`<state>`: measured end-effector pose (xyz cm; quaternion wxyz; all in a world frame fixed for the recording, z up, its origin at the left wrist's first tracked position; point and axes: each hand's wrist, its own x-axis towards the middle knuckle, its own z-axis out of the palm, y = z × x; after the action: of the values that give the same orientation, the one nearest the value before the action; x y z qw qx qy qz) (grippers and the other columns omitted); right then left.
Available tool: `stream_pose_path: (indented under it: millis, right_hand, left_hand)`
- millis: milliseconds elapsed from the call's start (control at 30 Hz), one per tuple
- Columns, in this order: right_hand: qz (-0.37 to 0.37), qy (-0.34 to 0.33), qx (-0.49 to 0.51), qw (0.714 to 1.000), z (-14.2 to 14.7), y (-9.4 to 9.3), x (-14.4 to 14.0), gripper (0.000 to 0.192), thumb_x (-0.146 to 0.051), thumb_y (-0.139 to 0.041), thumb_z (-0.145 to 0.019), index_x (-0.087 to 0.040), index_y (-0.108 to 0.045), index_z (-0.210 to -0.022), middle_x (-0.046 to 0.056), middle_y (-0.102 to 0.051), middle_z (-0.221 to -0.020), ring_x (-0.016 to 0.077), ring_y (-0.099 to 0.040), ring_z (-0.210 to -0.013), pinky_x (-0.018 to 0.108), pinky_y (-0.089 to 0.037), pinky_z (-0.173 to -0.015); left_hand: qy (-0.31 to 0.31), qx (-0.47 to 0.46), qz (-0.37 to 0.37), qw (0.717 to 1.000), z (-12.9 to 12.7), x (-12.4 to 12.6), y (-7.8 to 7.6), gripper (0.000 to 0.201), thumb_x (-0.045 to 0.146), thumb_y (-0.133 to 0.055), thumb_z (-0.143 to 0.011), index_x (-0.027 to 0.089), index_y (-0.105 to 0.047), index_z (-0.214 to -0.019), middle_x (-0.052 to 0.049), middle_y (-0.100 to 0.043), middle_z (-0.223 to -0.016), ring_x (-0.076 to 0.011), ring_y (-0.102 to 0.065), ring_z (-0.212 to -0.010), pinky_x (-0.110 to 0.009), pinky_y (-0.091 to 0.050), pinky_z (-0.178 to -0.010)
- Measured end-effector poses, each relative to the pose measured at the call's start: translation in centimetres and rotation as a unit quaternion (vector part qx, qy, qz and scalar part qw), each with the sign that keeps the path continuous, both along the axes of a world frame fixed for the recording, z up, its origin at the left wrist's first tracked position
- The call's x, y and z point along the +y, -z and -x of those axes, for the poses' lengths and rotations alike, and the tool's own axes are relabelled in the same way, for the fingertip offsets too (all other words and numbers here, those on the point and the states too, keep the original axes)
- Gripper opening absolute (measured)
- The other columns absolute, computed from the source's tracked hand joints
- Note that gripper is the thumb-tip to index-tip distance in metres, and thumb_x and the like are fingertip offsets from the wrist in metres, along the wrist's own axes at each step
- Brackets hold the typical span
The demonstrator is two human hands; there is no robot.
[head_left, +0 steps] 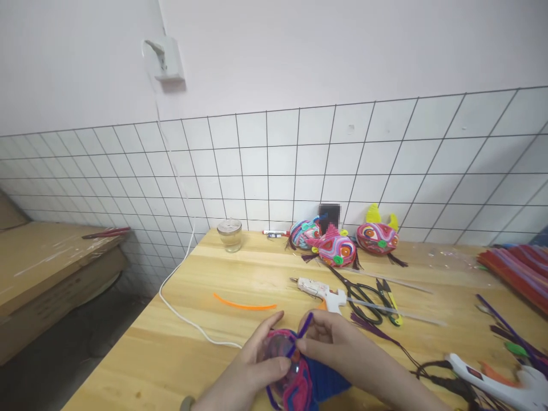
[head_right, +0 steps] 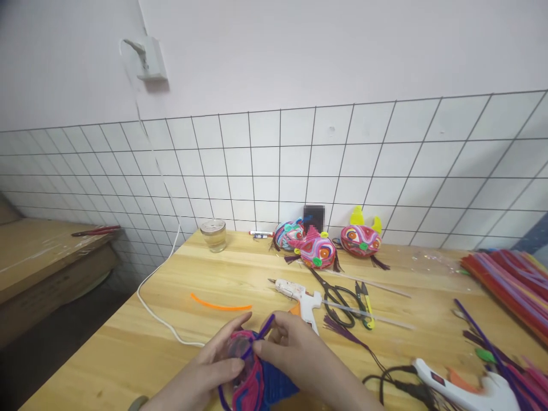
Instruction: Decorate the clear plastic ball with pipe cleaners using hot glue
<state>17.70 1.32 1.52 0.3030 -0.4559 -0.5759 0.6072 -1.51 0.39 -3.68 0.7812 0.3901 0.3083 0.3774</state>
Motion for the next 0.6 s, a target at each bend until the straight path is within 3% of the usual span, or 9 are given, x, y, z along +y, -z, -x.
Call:
stream_pose_path:
  millis: [133,267,367,467,600]
  right_hand:
    - [-0.030,0.014,-0.029,0.999,-0.2,-1.4,-0.2,0.025,-0.041,-0.066,-0.074,-0.018,-0.055,-0.070,-0.007,-0.045,-0.055,0.0089,-0.039,-0.050,0.020,-0.030,-0.046]
    - [-0.108,0.015,-0.119,0.987,-0.6,-3.0,-0.9,0.014,-0.029,-0.064,-0.074,-0.018,-0.061,-0.066,-0.001,-0.060,-0.063,0.0130,-0.053,-0.060,0.023,-0.042,-0.057]
    - [-0.247,0.014,-0.183,0.952,-1.1,-3.9,-1.6,0.009,-0.023,-0.064,-0.076,-0.021,-0.065,-0.067,0.001,-0.066,-0.071,0.0155,-0.060,-0.070,0.024,-0.046,-0.067]
    - [-0.357,-0.035,-0.202,0.911,-1.8,-4.5,-2.2,0.012,-0.017,-0.061,-0.080,-0.023,-0.064,-0.070,-0.001,-0.066,-0.073,0.0134,-0.062,-0.071,0.022,-0.048,-0.069]
    - [-0.391,-0.058,-0.241,0.887,-2.1,-5.1,-2.6,0.015,-0.012,-0.058,-0.082,-0.024,-0.060,-0.073,-0.003,-0.067,-0.078,0.0116,-0.064,-0.074,0.019,-0.049,-0.071]
  left_hand:
    - [-0.028,0.040,-0.101,0.994,-0.2,-0.5,-0.7,0.086,0.033,-0.076,-0.069,0.025,-0.030,-0.141,-0.007,-0.065,-0.104,-0.0234,-0.061,-0.098,-0.038,-0.043,-0.088]
    - [-0.097,0.082,-0.176,0.976,-0.3,-1.1,-2.0,0.087,0.036,-0.075,-0.069,0.023,-0.029,-0.142,-0.013,-0.058,-0.123,-0.0274,-0.058,-0.107,-0.041,-0.042,-0.094]
    - [-0.147,0.139,-0.223,0.954,-0.2,-1.3,-2.6,0.086,0.030,-0.074,-0.068,0.025,-0.030,-0.141,-0.013,-0.051,-0.133,-0.0298,-0.056,-0.114,-0.044,-0.040,-0.099]
    - [-0.172,0.195,-0.271,0.927,0.2,-1.2,-2.7,0.085,0.026,-0.073,-0.068,0.027,-0.029,-0.140,-0.014,-0.043,-0.140,-0.0321,-0.052,-0.119,-0.047,-0.039,-0.102]
    - [-0.172,0.269,-0.382,0.867,0.7,-1.1,-2.5,0.083,0.025,-0.071,-0.070,0.032,-0.025,-0.139,-0.013,-0.040,-0.142,-0.0345,-0.045,-0.126,-0.053,-0.036,-0.105]
